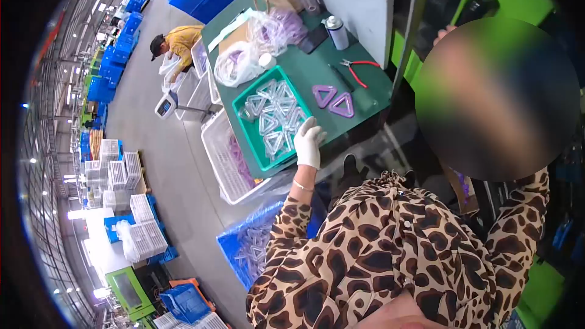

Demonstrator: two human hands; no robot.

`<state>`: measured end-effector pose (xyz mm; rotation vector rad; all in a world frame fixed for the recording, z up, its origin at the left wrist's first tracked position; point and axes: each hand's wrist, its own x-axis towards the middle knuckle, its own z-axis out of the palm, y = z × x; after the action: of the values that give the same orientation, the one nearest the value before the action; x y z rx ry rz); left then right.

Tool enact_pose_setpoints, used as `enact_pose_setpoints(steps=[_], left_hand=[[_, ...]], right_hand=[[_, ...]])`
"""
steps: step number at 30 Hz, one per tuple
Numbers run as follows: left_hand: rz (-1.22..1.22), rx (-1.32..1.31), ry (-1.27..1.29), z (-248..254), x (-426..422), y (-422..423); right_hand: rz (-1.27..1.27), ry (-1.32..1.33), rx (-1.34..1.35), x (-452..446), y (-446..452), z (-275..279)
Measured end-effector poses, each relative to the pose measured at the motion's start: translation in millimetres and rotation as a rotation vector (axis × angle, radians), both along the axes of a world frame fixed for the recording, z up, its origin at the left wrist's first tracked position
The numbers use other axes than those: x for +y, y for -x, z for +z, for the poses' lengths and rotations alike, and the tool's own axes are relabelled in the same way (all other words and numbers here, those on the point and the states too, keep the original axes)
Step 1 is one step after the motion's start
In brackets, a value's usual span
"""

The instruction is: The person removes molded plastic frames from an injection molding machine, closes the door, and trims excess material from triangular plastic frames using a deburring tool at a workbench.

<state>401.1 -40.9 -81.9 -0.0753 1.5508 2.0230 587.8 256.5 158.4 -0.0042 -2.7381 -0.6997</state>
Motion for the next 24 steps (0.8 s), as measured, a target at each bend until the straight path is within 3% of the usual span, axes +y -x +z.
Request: enact_pose_setpoints(steps=[4,5,6,7,8,9,10,11,14,16,18,20,22,24], left_hand=[[-0.099,0.146,0.198,-5,38,7],[-0.208,0.365,0.332,-50,44,38],[-0.282,0.447,0.507,14,62,29],[-0.189,0.518,0.471,-50,77,50],[-0.137,0.841,0.594,-65,88,64],[-0.306,0.648,0.570,-56,95,76],[-0.277,0.845,0.801,-93,107,92],[-0.268,0.789,0.921,-79,113,93],[-0.358,0.729,1.123,-68,126,102],[-0.454,0.719,1.169,-55,129,103],[-0.417,0.732,1.206,-95,132,110],[-0.428,0.717,1.228,-105,137,118],[-0.430,0.731,1.235,-101,139,122],[-0.434,0.749,1.238,-99,140,124]], right_hand=[[-0.081,0.106,-0.022,-1,-51,14],[-0.092,0.150,-0.007,-4,-56,17],[-0.132,0.120,-0.017,-6,-68,16],[-0.172,0.155,-0.005,-16,-78,21],[-0.212,0.189,0.008,-26,-88,24],[-0.272,0.200,0.023,-36,-102,22],[-0.333,0.211,0.038,-45,-116,20],[-0.370,0.157,0.108,-66,-119,34],[-0.822,0.232,-0.065,-89,-160,26],[-0.963,-0.042,0.018,-90,-206,-10],[-1.124,-0.053,0.007,-103,-241,-16],[-0.970,-0.392,-0.046,-134,-215,39],[-1.032,-0.528,-0.067,-137,-264,23],[-1.080,-0.609,0.074,-145,-291,15]])
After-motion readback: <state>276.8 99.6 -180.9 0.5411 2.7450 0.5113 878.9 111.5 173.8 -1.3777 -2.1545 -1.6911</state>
